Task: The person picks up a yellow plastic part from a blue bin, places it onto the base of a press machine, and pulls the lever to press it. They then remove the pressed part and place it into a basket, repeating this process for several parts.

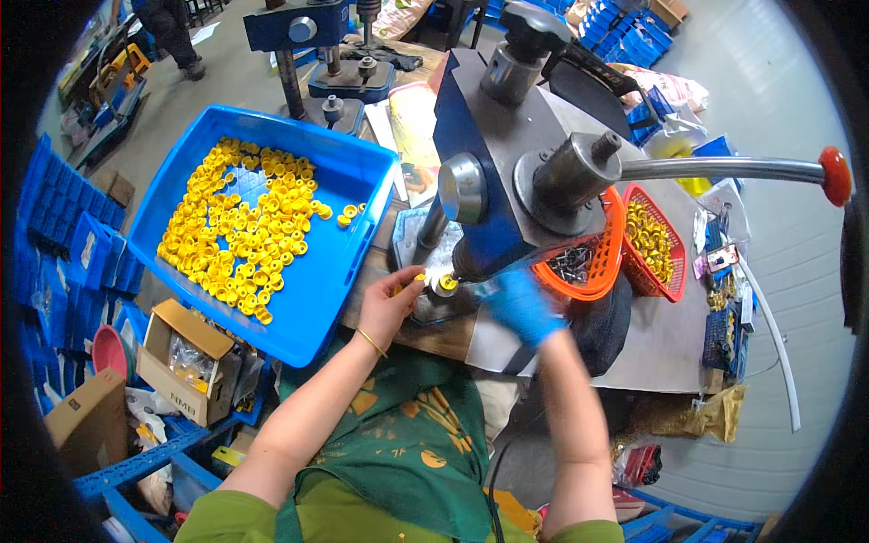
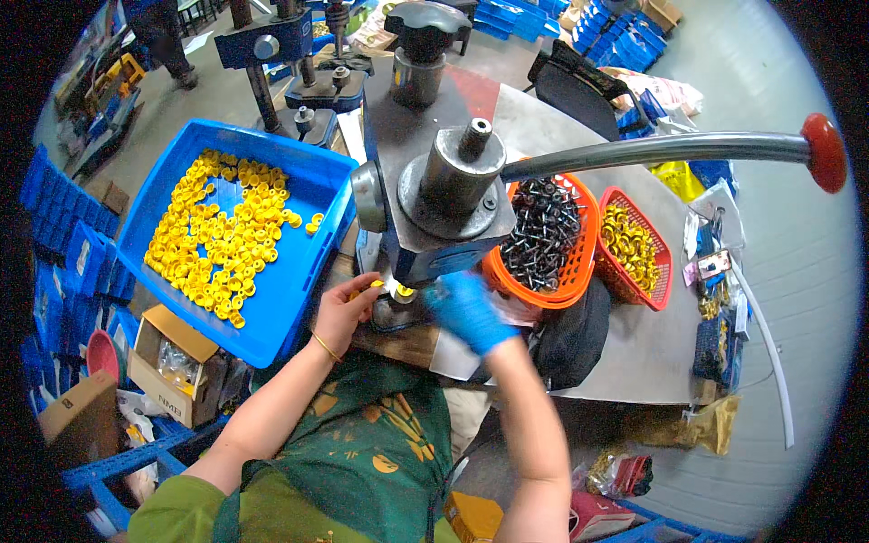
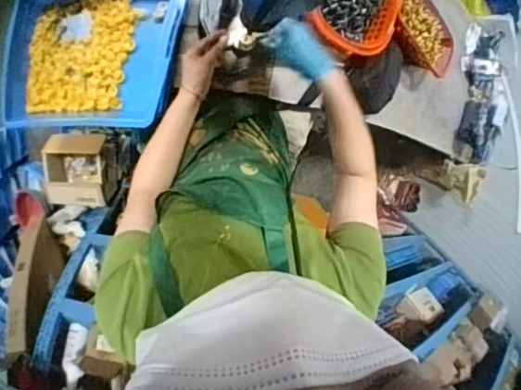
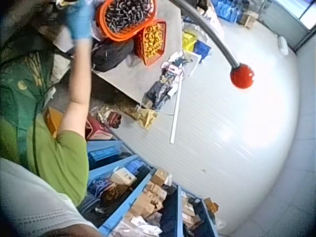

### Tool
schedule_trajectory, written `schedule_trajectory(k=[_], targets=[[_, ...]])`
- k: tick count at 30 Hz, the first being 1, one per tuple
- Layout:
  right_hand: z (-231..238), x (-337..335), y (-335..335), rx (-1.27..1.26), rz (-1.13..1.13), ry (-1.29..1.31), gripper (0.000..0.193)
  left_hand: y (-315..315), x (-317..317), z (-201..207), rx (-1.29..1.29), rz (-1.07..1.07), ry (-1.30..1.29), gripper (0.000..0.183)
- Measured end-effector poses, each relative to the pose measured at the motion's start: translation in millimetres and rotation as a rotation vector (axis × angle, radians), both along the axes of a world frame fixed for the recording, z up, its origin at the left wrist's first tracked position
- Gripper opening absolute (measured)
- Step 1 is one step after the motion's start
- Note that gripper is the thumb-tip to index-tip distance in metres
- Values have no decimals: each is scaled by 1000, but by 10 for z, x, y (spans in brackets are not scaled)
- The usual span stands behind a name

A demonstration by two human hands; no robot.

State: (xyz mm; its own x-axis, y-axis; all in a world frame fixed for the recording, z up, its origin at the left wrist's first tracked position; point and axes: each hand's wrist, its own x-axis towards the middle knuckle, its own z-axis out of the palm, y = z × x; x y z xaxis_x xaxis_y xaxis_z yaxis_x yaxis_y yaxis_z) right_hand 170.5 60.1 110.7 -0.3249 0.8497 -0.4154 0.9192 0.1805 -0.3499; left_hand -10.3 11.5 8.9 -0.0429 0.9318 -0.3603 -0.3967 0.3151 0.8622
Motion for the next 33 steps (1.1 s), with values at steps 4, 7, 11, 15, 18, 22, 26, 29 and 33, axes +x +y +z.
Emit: schedule_trajectory(k=[4, 7, 11, 15, 18, 22, 26, 29, 33], targets=[[-909, -178, -224, 366, -75, 581, 29, 77, 31, -72, 31, -23, 125, 24], [-1049, -11, -176, 578, -205, 630, 29, 92, 61, 27, 70, -58, 292, 25], [-467, 743, 200, 874, -500, 837, 24, 134, 110, 33, 438, -176, 743, 10], [-380, 2604, 422, 989, -934, 528, 30, 145, 283, -47, 603, -222, 829, 8], [-261, 2841, 419, 894, -1002, 451, 42, 135, 247, -76, 603, -205, 893, 11], [-335, 2380, 636, 902, -605, 500, 22, 108, 219, -7, 548, -104, 769, 21], [-534, 1863, 929, 938, -216, 135, 15, 82, 139, -52, 66, 46, 97, 47], [-690, 1834, 1170, 837, -259, -250, 14, 44, 12, 124, -128, 60, -178, 52], [-643, 1715, 1184, 758, -323, -541, 18, -77, -102, 53, -110, 79, -202, 31]])
